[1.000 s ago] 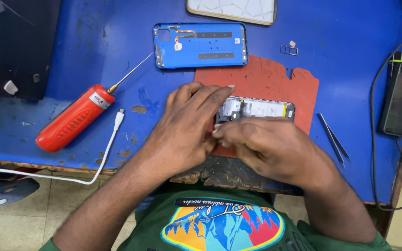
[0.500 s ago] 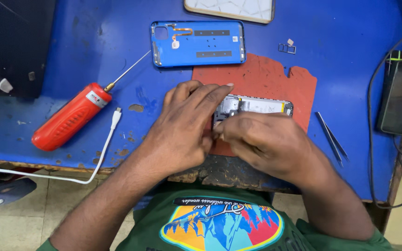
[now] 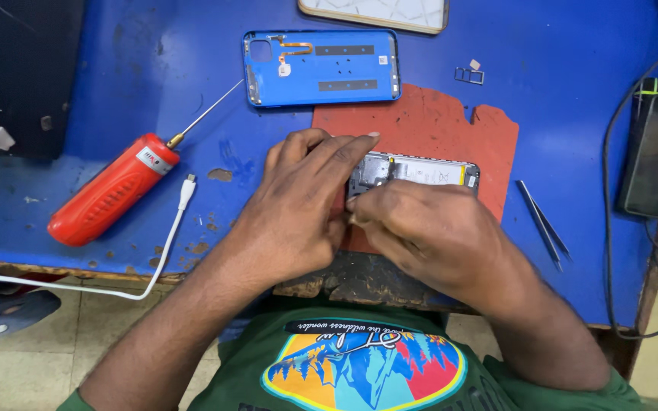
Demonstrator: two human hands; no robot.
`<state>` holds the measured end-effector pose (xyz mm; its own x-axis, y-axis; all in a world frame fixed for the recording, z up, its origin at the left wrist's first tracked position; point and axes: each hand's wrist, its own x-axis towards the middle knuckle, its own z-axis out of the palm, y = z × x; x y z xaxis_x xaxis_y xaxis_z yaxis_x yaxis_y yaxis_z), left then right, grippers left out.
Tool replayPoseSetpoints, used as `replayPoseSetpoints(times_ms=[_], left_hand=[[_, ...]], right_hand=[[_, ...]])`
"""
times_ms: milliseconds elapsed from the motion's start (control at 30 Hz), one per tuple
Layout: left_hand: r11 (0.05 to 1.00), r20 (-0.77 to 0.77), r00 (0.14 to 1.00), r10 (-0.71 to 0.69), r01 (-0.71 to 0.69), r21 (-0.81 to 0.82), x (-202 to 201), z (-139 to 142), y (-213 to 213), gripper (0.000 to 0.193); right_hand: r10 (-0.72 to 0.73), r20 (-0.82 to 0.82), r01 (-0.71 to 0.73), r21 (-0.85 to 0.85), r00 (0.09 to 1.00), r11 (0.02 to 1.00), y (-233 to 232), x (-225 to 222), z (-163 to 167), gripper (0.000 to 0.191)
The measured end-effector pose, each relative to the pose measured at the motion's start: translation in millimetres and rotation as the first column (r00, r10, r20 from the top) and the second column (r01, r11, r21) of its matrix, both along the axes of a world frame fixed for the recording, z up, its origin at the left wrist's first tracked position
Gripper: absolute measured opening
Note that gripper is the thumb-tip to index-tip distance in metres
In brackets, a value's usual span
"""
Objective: The person uses a screwdriver and tweezers to remove screws and reposition internal components of a disassembled smartphone. They then place the blue back cover onto the phone and secure it by hand.
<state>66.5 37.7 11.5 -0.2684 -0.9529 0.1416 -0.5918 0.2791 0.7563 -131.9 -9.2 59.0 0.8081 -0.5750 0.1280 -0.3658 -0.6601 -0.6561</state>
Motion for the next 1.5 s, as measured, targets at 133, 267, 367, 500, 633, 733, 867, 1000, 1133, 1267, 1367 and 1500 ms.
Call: replayPoseSetpoints(times_ms=[133,267,367,500,633,733,867,1000,1133,1267,1367,1500], left_hand=[[1.000,-0.014,1.000,-0.005,0.005,0.003,0.0,-0.5,-0.8,0.094],[1.000,-0.008,1.000,0.005,-0.005,-0.012,-0.1,0.8,-0.5,0.090],[1.000,-0.010,1.000,-0.002,0.002,0.006,-0.8,1.1,-1.1,0.091],[1.000,-0.015,1.000,-0.001,0.001,-0.019,0.2,-0.2,0.4,0.090],[0.999,-0.019,1.000,-0.006,0.005,-0.036,-0.4,-1.1,-0.6,0.089],[0.999,-0.043,0.999,0.018,-0.020,-0.031,-0.1,0.0,0.5,0.081],[0.996,-0.067,0.995,0.080,-0.083,-0.044,-0.5,0.0,-0.7,0.070],[0.990,-0.082,0.988,0.128,-0.132,-0.048,-1.2,-1.9,-0.8,0.062],[0.984,-0.084,0.985,0.149,-0.156,-0.084,-2.1,-3.8,-0.4,0.057],[0.982,-0.091,0.984,0.155,-0.163,-0.097,-2.2,-4.6,-0.1,0.057],[0.982,-0.092,0.983,0.160,-0.168,-0.083,-1.9,-5.0,-0.2,0.057],[0.977,-0.105,0.981,0.162,-0.174,-0.120,-1.0,-4.5,0.4,0.054]], right_hand=[[-0.064,-0.015,0.064,0.036,0.998,0.997,2.5,-1.0,-2.2,0.026],[-0.032,0.007,0.032,0.005,0.999,0.999,6.4,-2.6,-0.4,0.021],[-0.173,0.122,0.161,0.099,0.977,0.982,-6.7,-1.1,-7.0,0.035],[-0.528,0.420,0.364,0.411,0.738,0.836,-36.8,-8.6,-21.8,0.036],[-0.420,0.548,0.259,0.349,0.723,0.901,-65.8,-0.9,-50.6,0.036],[-0.381,0.545,0.241,0.313,0.747,0.919,-72.6,11.4,-67.1,0.031],[-0.398,0.497,0.288,0.284,0.772,0.914,-73.4,20.4,-72.1,0.026],[-0.302,0.476,0.239,0.189,0.826,0.952,-71.1,30.6,-72.2,0.019],[-0.250,0.417,0.218,0.123,0.874,0.968,-67.4,39.4,-71.7,0.019],[-0.279,0.389,0.261,0.099,0.878,0.960,-68.4,38.6,-68.2,0.019],[-0.283,0.384,0.281,0.063,0.879,0.958,-69.3,35.6,-67.3,0.018],[-0.341,0.382,0.330,0.096,0.859,0.939,-68.1,29.9,-66.4,0.018]])
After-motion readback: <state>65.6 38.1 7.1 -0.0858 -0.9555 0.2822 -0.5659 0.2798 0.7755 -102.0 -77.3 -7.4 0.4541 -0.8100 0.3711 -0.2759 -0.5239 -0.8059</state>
